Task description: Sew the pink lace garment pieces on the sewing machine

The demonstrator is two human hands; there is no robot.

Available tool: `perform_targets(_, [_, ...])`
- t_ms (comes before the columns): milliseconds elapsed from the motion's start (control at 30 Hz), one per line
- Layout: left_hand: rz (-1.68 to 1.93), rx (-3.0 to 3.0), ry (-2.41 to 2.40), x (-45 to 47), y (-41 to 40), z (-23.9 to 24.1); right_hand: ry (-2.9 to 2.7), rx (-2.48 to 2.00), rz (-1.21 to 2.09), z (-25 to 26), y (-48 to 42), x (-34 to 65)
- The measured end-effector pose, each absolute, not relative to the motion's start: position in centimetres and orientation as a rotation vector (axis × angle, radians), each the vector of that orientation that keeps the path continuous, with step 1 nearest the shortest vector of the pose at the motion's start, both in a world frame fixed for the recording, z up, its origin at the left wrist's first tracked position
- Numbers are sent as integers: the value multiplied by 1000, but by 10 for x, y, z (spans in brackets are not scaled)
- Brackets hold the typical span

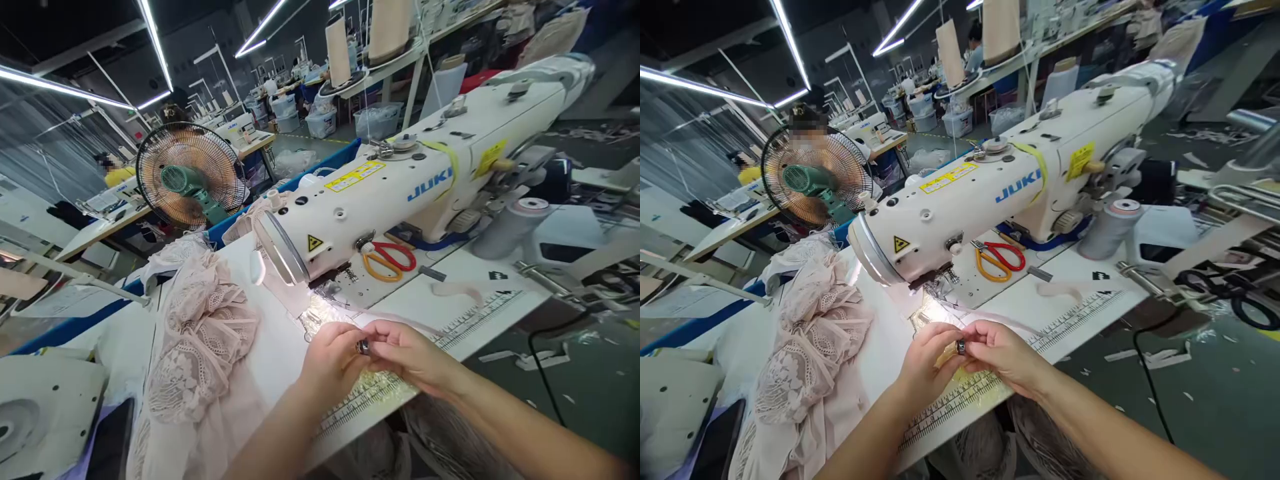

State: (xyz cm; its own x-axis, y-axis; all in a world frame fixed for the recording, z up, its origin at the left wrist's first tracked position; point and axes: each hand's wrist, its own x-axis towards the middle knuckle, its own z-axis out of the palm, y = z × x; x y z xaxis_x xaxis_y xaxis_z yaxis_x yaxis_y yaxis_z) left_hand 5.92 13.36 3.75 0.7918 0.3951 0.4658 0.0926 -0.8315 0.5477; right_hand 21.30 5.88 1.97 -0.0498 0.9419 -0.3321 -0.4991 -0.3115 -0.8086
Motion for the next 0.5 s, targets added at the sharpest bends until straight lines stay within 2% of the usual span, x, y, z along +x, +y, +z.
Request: perform_targets(500, [827,2668,244,57,128,36,-736,-1080,1685,9,56,218])
